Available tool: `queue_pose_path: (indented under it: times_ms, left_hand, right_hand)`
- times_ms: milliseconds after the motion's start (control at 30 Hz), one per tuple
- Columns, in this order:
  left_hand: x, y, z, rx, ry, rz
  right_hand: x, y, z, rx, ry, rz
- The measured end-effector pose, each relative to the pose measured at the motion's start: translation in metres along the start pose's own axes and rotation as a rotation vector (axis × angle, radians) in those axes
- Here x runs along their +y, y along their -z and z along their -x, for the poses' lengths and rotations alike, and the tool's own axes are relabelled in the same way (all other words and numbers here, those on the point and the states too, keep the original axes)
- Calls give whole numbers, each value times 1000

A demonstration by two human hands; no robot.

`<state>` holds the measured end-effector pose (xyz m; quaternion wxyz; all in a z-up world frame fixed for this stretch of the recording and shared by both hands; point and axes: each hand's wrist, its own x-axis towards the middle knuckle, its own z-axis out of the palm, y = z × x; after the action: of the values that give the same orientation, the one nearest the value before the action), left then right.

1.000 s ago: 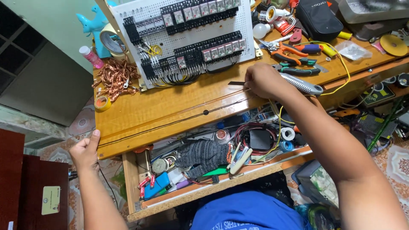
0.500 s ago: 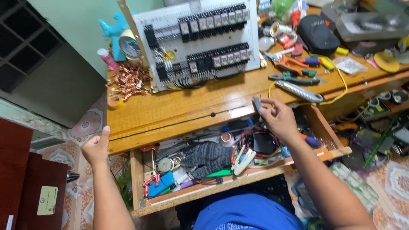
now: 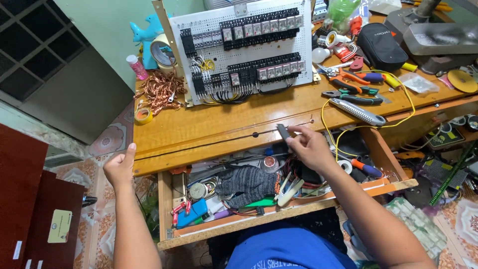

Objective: Preparing and stripping electrical wires for a control panel assembly on a workbench.

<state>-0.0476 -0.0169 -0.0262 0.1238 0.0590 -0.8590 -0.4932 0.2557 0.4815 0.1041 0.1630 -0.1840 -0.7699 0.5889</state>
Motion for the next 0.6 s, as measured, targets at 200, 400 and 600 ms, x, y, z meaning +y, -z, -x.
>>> queue_pose_path:
  times_ms: [200, 400, 600]
  left_hand:
    - [-10, -4, -4, -4, 5, 23]
    - [0, -2, 1, 6, 28, 59]
    - [2, -5, 2, 32, 38, 118]
  right_hand:
    - [-12, -6, 7, -123, 18, -97]
    - [-20, 28, -12, 24, 73, 81]
    - [-49, 48, -29, 27, -8, 43]
